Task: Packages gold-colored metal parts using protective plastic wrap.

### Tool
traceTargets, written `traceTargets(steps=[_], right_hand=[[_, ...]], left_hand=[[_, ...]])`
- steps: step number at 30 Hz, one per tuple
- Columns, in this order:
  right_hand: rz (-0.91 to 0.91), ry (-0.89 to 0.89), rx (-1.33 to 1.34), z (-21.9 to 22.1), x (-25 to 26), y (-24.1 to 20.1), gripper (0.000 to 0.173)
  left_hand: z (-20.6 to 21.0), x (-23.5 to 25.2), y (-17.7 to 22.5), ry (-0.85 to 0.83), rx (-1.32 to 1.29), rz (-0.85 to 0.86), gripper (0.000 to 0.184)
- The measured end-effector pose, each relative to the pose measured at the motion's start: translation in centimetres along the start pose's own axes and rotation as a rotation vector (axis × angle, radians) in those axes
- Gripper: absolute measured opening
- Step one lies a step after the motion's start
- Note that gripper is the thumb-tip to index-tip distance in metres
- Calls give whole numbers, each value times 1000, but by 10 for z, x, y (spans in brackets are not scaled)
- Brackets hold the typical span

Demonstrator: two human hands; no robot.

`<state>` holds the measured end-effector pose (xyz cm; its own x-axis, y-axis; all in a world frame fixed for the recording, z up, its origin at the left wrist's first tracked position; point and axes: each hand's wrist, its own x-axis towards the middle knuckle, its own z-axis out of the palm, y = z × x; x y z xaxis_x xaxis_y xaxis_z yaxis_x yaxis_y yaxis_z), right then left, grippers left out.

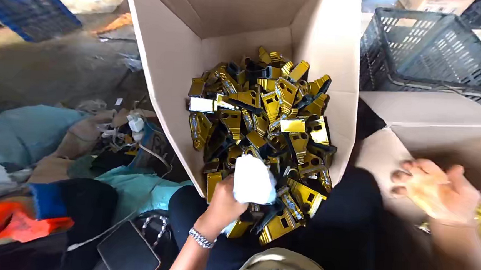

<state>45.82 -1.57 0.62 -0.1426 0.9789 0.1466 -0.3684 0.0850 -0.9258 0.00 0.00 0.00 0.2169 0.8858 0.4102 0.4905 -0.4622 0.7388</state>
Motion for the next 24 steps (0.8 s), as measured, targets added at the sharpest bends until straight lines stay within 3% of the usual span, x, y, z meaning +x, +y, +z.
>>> traceTargets(steps=[3,5,7,9,12,14,16,18,20,24], right_hand=[[133,-235,-157,-23,-22,-45,58],[96,-349,-398,-36,-30,-75,51],[34,-347,-569,-58,-42,-94,44],[13,-264,-638,-49,-49,-101,35],[-35,-79,-687,47,-21,-63,32],[-40,48,-851,141,13,-5,48],[-174,-46,-1122,217,37,50,53],[-343,-131,-1084,229,69,76,56],[-215,-156,-852,219,99,77,62],[-365,-63,-817,251,97,87,61]], left_hand=[[-3,-9,-4,-3,-49,-40,29],[-1,-7,-4,0,-66,-16,28],[3,-6,-2,22,-108,10,31],[8,-5,0,21,-114,12,33],[28,6,10,-105,-14,58,32],[54,16,29,-246,35,98,31],[68,22,61,-345,23,-111,35],[69,27,69,-131,-85,-192,34],[66,34,61,26,-125,-103,33],[62,50,52,62,-494,-455,23]])
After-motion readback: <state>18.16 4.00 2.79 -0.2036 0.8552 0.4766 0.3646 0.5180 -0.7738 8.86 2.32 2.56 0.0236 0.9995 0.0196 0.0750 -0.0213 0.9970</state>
